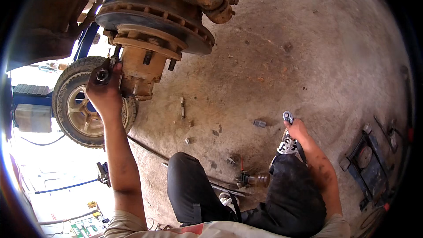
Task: The person is working on a vehicle's wheel hub assembly. They use a ratchet and socket to loosen and remove bolts, then use a hammer to tap a component. The person continues to manipulate the hub area with various tools.
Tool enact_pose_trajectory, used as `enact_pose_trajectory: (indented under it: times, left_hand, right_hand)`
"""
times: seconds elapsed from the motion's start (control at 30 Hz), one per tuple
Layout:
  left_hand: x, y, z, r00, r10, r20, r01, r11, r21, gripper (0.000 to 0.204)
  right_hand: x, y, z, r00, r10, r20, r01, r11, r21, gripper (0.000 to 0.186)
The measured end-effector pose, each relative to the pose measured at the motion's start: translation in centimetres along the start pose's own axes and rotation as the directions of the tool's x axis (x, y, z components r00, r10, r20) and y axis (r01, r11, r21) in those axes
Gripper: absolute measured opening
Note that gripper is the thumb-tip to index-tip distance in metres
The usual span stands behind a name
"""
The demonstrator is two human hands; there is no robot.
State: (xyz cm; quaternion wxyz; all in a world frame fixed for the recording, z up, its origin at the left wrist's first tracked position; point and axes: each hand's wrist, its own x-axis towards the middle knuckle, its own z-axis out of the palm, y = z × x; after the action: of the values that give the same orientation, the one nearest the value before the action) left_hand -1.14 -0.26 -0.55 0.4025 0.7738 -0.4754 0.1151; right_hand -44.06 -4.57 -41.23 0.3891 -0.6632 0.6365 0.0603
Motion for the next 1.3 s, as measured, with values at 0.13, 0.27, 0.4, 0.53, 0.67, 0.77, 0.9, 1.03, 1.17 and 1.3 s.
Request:
enact_pose_trajectory:
  times: [0.13,0.27,0.4,0.53,0.67,0.77,0.9,1.03,1.17,1.3]
  left_hand:
    - [-0.5,-0.5,0.4,0.998,0.028,-0.055,-0.033,0.996,-0.088,0.031]
    - [-0.7,-1.1,0.2,0.998,0.031,-0.049,-0.039,0.985,-0.165,0.032]
    - [-0.3,-1.0,-0.1,0.999,-0.050,0.013,0.052,0.976,-0.211,0.031]
    - [-0.1,-0.6,-0.2,0.995,-0.096,0.021,0.098,0.968,-0.229,0.032]
    - [0.1,-1.0,-0.1,0.997,-0.079,0.020,0.081,0.969,-0.233,0.031]
    - [0.1,-1.4,-0.1,0.998,-0.061,0.024,0.064,0.975,-0.213,0.036]
    - [-0.1,-1.6,0.2,0.996,-0.088,-0.002,0.086,0.975,-0.206,0.037]
    - [-0.4,-1.4,0.3,0.996,-0.093,0.003,0.091,0.963,-0.254,0.038]
    - [-0.4,-1.3,0.0,0.986,-0.155,0.065,0.167,0.938,-0.303,0.039]
    - [0.1,-2.3,0.0,0.987,-0.151,0.057,0.161,0.932,-0.326,0.032]
  right_hand:
    - [0.3,0.4,0.4,1.000,-0.019,-0.010,0.019,1.000,0.007,0.053]
    - [0.7,0.8,0.7,0.999,-0.036,-0.003,0.036,0.999,0.014,0.054]
    - [0.6,0.7,0.4,0.999,0.013,0.041,-0.014,0.999,0.032,0.055]
    - [0.9,1.5,1.1,1.000,-0.023,0.002,0.023,0.999,0.027,0.055]
    - [0.9,1.4,1.1,0.999,-0.044,-0.006,0.044,0.999,-0.004,0.056]
    - [1.1,1.7,1.3,0.999,-0.045,-0.015,0.045,0.999,-0.004,0.055]
    - [1.1,1.6,1.3,0.998,-0.054,-0.015,0.054,0.998,-0.019,0.055]
    - [1.0,1.4,1.1,0.998,-0.055,-0.017,0.054,0.998,-0.033,0.056]
    - [1.1,1.8,1.3,0.997,-0.060,-0.044,0.058,0.998,-0.037,0.057]
    - [1.5,2.0,1.4,0.996,-0.086,-0.018,0.085,0.996,-0.030,0.058]
